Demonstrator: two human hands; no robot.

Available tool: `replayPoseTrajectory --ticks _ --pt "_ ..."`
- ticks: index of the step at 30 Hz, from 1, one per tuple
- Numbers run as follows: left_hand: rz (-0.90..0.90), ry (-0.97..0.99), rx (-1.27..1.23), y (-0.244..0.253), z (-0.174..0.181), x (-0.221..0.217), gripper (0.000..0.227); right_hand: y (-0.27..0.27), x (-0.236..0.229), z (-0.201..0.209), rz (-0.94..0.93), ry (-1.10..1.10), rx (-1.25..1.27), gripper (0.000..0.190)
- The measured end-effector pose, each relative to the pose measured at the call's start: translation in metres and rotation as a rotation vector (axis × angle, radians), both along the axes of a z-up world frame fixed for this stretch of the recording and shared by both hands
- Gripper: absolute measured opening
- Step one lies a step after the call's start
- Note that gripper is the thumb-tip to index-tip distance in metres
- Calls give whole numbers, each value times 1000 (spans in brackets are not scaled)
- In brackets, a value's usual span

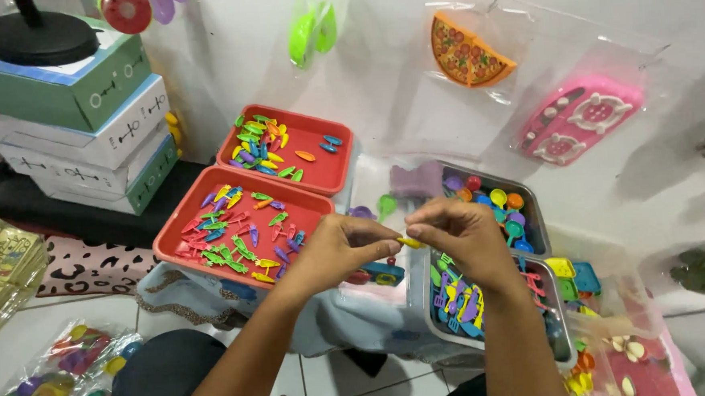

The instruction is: Sorting various small plastic toy pieces and placing them into clear plastic bags for packaging.

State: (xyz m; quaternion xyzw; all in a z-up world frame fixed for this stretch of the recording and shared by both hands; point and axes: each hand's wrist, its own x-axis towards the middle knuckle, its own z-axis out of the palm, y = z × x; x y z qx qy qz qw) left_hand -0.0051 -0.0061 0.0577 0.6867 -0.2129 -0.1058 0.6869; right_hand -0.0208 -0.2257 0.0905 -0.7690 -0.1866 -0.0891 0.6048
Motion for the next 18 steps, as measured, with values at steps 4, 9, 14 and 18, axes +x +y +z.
replayPoseTrajectory --ticks 4,9,14,18 --pt "-100 80 49 3 1 -2 44 -4 -1 -3 -39 -31 88 13" --pt "-41 189 48 -1 -7 6 26 -14 3 -5 -38 17 131 28" --pt "-43 123 67 2 -5 1 25 -3 -1 5 15 74 77 44" --pt "-47 113 43 3 -2 1 26 -5 2 -3 -70 14 9 12"
